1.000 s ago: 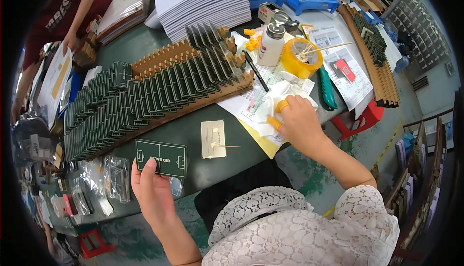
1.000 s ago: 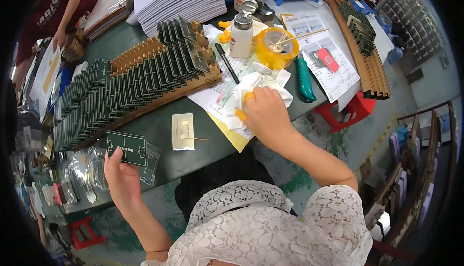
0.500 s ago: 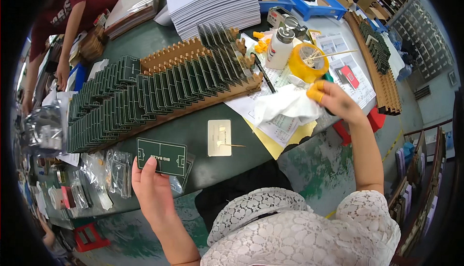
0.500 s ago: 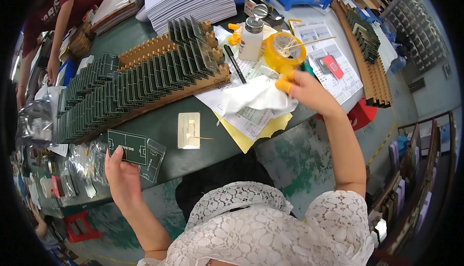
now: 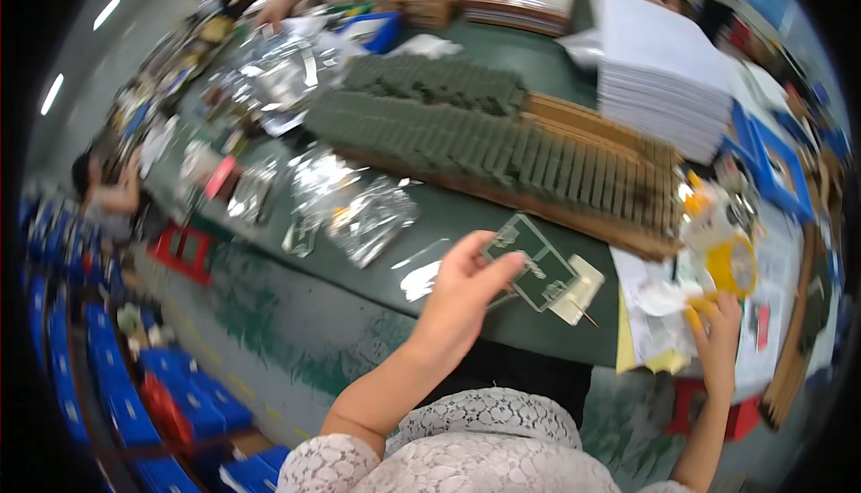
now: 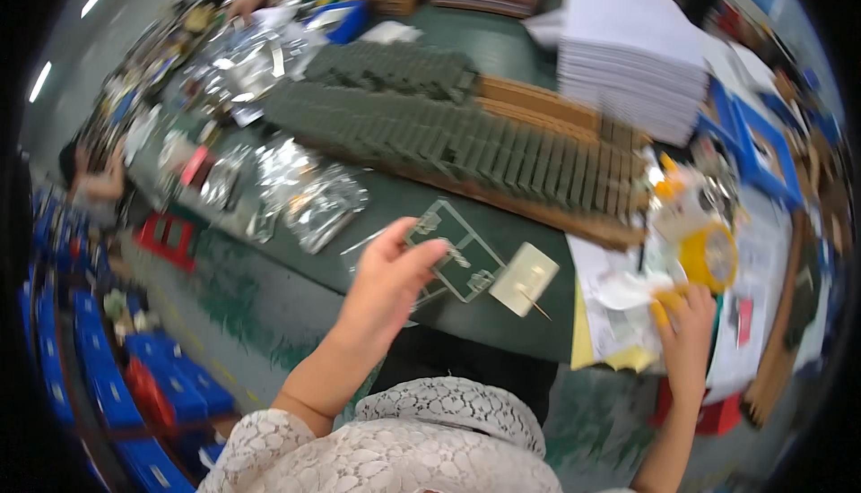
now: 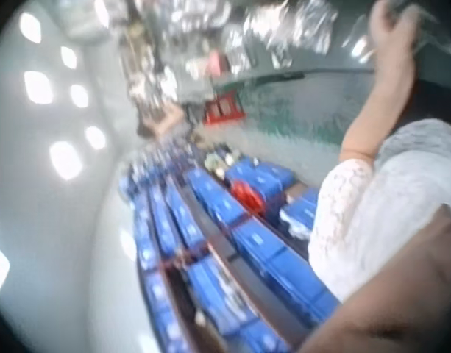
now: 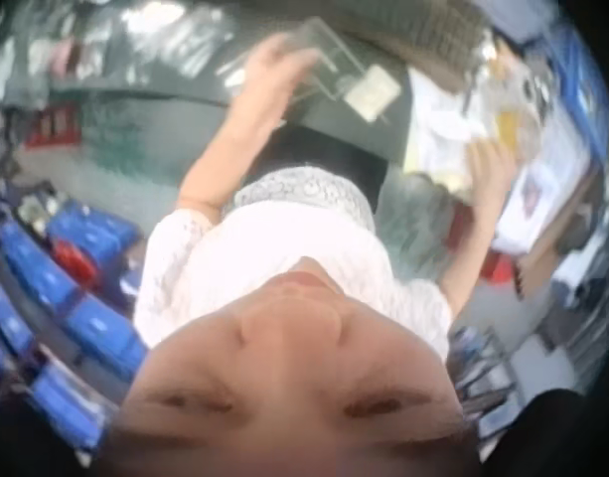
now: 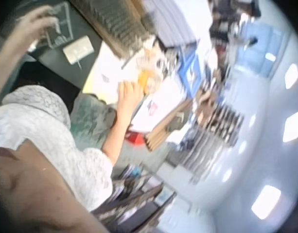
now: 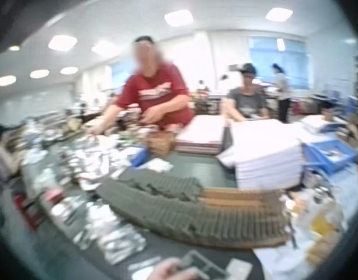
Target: The person cleans a small green circuit board using a white cloth and a wooden stick. They wipe the board's surface and edges, then use the stick to clean specific areas. The person handles the board and tools with care, ensuring thorough cleaning.
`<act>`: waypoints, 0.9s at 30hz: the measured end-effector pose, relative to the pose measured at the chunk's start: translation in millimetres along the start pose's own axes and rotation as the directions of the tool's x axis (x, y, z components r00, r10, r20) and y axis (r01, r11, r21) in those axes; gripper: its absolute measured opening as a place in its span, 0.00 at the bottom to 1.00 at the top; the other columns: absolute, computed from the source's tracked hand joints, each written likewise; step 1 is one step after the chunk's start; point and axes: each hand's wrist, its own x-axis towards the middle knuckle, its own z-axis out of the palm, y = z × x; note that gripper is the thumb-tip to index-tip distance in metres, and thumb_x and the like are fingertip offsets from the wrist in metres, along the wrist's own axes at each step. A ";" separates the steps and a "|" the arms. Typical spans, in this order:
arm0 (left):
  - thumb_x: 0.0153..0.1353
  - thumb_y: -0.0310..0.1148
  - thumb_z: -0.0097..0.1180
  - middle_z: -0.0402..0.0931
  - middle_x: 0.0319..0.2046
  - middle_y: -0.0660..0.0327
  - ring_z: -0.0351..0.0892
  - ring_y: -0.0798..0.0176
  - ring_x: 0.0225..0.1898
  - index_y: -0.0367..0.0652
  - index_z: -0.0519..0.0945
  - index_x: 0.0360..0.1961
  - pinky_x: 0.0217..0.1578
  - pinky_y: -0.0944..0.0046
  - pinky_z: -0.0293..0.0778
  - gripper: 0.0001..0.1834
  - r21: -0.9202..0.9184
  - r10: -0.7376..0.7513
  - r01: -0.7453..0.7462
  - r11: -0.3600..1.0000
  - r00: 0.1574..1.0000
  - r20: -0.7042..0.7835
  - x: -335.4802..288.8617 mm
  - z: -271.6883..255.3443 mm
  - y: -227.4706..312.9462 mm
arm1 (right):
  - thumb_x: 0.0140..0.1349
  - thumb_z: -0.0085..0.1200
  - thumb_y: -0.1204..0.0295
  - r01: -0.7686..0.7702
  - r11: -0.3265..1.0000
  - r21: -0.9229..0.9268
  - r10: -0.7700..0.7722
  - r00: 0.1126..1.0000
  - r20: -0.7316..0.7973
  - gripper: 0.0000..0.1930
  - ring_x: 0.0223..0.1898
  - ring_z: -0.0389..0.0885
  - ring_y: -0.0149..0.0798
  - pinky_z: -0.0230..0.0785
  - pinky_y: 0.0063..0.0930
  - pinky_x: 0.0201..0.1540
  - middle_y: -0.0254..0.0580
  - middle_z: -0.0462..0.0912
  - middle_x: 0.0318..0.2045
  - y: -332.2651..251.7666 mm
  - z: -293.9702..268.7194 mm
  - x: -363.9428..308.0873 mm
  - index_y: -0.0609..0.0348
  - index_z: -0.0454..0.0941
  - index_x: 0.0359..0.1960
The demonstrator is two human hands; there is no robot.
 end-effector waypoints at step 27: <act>0.60 0.24 0.55 0.78 0.38 0.60 0.78 0.69 0.38 0.36 0.74 0.44 0.44 0.67 0.74 0.11 0.019 0.092 -0.093 0.996 0.995 0.034 7.0 -1.6 -7.6 | 0.60 0.61 0.71 -0.169 0.003 0.986 0.334 0.929 0.159 0.13 0.49 0.76 0.34 0.64 0.29 0.58 0.39 0.81 0.45 32.0 -28.8 21.5 0.61 0.77 0.46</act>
